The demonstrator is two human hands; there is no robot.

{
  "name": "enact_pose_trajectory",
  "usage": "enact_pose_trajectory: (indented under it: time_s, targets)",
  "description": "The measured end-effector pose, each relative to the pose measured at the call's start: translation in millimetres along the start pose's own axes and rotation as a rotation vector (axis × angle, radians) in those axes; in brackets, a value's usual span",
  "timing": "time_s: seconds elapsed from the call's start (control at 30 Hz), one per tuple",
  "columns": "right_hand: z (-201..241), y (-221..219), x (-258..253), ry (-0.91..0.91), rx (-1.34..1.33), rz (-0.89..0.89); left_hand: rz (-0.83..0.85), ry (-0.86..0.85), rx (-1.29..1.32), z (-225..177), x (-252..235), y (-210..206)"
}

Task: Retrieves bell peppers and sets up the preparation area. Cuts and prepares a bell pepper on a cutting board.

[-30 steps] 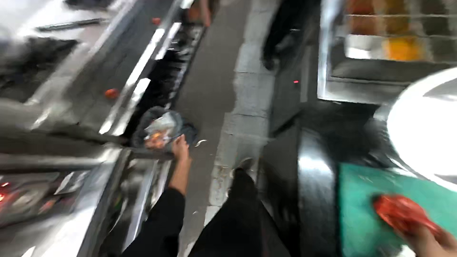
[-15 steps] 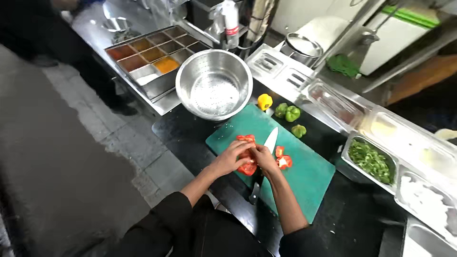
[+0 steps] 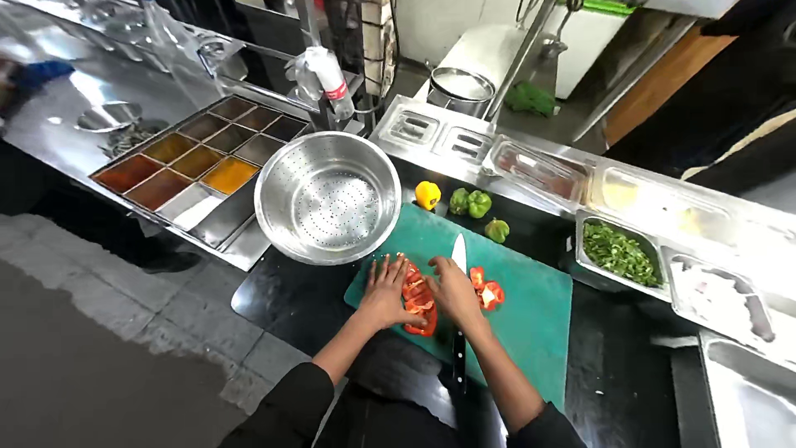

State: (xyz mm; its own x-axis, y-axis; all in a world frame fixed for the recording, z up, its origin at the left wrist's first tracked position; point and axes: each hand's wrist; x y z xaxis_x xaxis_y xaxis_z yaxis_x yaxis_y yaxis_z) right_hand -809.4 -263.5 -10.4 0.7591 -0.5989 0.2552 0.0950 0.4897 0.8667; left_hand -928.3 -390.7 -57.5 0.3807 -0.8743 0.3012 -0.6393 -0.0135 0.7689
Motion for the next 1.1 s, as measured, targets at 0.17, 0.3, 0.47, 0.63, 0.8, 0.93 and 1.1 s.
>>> enact_pose_trajectory:
  time_s: [0.17, 0.3, 0.47, 0.63, 0.8, 0.93, 1.1]
  targets:
    - [4, -67, 85, 0.171, 0.020, -0.226, -0.087, -0.089, 0.280, 10, -5, 20]
    - [-6, -85, 96, 0.211, 0.115, -0.371, -0.173, -0.157, 0.502, 34, -23, 38]
    - [-22, -67, 95, 0.020, 0.166, -0.519, -0.057, -0.131, 0.504, 35, -28, 52]
    - [-21, -77, 122, -0.430, 0.009, -0.586, -0.059, 0.031, 0.559, 28, -19, 52]
    - [-2, -64, 115, -0.630, -0.047, -0.320, -0.085, 0.033, 0.657, 16, -17, 37]
    - [1, -47, 107, -0.696, 0.040, -0.158, -0.127, -0.299, 0.451, 25, -16, 26]
    - [-27, -38, 136, -0.796, -0.168, -0.163, -0.248, -0.864, 0.306, 65, -33, 13]
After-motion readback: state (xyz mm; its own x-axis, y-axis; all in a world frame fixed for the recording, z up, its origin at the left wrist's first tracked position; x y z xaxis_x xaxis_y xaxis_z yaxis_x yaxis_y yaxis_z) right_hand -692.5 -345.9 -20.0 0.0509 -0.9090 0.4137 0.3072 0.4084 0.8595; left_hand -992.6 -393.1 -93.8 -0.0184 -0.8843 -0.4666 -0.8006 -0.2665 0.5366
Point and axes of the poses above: each hand's wrist, its own x-axis away from the middle knuckle, its own y-axis out of the back of the hand, z = x × y, and after that the axes turned 10 degrees about x, right-handed
